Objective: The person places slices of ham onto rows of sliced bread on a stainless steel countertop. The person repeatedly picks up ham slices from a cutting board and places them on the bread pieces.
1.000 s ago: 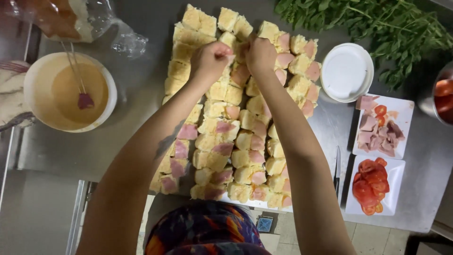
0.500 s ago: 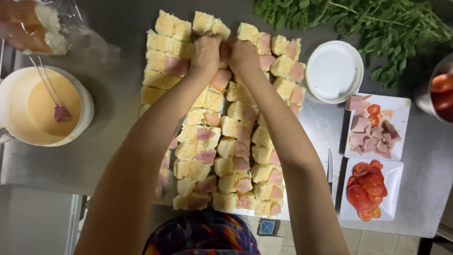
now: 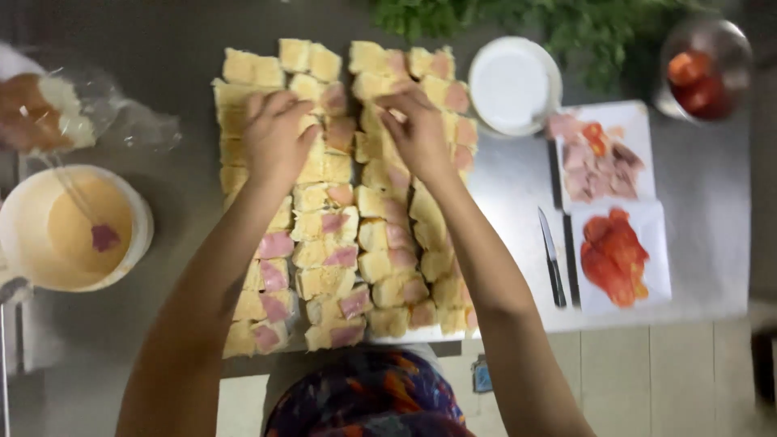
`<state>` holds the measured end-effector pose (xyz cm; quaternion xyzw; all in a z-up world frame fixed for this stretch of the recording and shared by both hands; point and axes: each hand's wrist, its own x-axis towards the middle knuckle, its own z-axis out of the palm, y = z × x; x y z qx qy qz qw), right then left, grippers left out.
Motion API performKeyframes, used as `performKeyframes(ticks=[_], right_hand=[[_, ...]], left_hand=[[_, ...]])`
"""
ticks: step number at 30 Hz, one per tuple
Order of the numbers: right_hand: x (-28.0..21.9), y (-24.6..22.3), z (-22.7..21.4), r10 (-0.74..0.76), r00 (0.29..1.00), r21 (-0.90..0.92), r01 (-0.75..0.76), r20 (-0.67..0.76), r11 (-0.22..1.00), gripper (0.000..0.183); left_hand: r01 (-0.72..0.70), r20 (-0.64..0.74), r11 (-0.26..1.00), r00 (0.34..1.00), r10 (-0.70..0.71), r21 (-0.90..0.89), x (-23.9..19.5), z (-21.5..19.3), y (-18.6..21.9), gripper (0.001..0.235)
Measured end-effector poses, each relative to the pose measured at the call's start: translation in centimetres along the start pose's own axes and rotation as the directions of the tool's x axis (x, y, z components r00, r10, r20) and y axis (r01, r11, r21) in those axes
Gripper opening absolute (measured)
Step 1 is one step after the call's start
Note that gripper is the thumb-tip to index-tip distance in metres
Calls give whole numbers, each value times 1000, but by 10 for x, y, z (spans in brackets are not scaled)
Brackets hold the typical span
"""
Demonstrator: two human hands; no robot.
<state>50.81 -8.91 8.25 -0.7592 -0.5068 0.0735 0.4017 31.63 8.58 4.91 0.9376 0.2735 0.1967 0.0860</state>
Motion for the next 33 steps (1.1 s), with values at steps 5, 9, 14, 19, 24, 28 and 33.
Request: performKeyframes(ticks=[5, 9, 14, 19, 24, 28, 33], right_hand=[[-197, 10, -85, 328, 881, 199, -274, -340, 941, 20], [-317, -14, -128, 751, 551, 147, -762, -364, 631, 22], [-350, 27, -168, 786, 451, 116, -833, -423, 541, 24], [-298, 120, -220, 584, 709, -292, -700, -396, 652, 21], [-219, 249, -240, 343, 916, -438, -402, -210, 804, 29], [-156, 286, -240, 133, 982, -627, -22, 131, 778, 49], [-136, 373, -207, 174, 944, -690, 72, 280, 721, 54]], left_hand=[[-203, -330, 947, 937, 113, -251, -100, -68, -7, 35], [-34, -133, 959, 991, -4, -282, -170, -103, 20, 25], [-12, -21, 912, 1000, 3, -410, -200, -88, 72, 30], [-6, 43, 916, 999, 25, -402, -179, -74, 156, 29], [-41, 22, 898, 998, 56, -439, -145, -25, 261, 22], [-35, -7, 909, 999, 35, -415, -135, 34, 324, 29], [59, 36, 829, 998, -47, -555, -89, 34, 389, 27]])
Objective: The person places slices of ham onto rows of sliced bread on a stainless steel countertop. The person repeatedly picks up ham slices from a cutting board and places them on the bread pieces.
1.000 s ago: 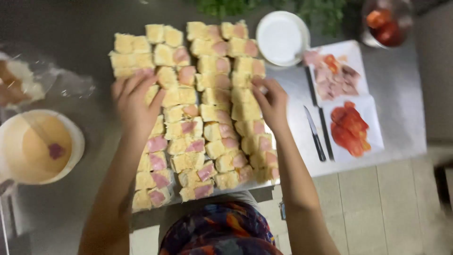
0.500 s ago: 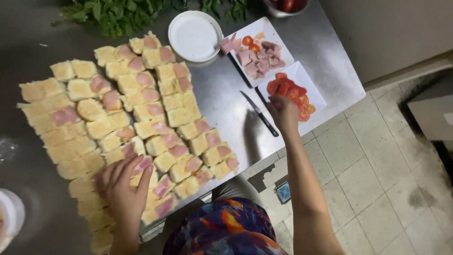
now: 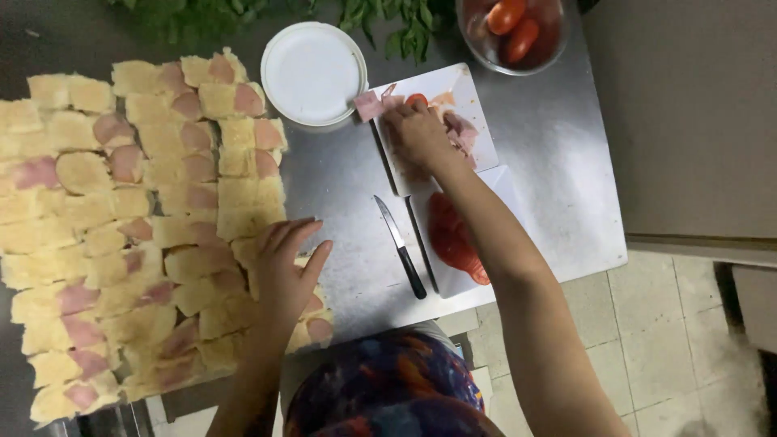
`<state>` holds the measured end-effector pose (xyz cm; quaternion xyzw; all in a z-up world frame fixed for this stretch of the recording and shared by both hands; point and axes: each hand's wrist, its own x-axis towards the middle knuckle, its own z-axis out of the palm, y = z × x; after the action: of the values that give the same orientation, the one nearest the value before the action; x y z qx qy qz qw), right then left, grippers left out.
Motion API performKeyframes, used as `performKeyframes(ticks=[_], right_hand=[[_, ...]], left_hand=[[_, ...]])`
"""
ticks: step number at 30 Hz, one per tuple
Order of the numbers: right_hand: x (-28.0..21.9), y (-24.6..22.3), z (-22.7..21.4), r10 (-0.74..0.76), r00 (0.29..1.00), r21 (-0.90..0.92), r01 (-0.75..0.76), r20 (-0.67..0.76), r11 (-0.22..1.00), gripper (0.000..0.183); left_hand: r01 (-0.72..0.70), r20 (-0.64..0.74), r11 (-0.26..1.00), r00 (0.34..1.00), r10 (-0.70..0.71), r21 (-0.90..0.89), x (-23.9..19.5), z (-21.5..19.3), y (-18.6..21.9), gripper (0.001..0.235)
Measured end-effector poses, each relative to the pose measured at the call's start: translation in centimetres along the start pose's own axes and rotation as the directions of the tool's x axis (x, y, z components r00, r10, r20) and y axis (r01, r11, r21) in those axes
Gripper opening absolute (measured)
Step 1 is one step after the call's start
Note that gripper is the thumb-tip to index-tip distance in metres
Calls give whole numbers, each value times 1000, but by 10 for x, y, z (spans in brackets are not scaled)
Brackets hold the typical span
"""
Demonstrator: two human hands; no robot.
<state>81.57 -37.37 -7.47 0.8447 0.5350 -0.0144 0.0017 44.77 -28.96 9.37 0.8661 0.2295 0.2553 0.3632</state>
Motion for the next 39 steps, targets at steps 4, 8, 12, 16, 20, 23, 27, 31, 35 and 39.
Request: performKeyframes(ticks=[4, 8, 12, 16, 20, 23, 27, 31, 35, 39], right_hand=[[-16, -3, -47, -46, 999, 71, 48, -29, 996, 52], [-50, 30, -75, 157, 987, 496, -153, 33, 855, 55], [-69, 100, -46, 419, 906, 547, -381, 60, 745, 41], [-58, 106, -30, 466, 883, 52, -468, 47, 882, 29], [-13, 6, -114, 379, 921, 173, -390, 92, 904, 33], [-1, -2, -66, 173, 952, 1, -179, 251, 984, 50], [11, -8, -42, 168, 946, -263, -93, 279, 960, 54], [23, 6, -20, 287, 869, -215, -215, 404, 953, 57], [26, 8, -46, 300, 860, -94, -288, 412, 953, 50], [36, 1, -73, 317, 909, -144, -287, 272, 947, 27]], left_hand=[[18, 3, 996, 1000, -18, -90, 36, 30, 7, 27], [40, -43, 996, 998, -43, -77, 73, 74, -19, 27], [177, 26, 981, 984, -175, -81, 129, 124, -45, 39], [237, 9, 971, 972, -237, 20, 177, 175, -77, 44], [216, 45, 969, 974, -223, 122, 201, 212, -102, 47], [394, 218, 900, 876, -429, 188, 209, 212, -93, 43], [241, 69, 969, 967, -244, 43, 205, 209, -90, 26], [365, 345, 923, 856, -385, 125, 203, 212, -90, 27], [227, 475, 971, 847, -238, 80, 194, 210, -83, 20], [175, 517, 982, 835, -187, 73, 186, 222, -83, 21]])
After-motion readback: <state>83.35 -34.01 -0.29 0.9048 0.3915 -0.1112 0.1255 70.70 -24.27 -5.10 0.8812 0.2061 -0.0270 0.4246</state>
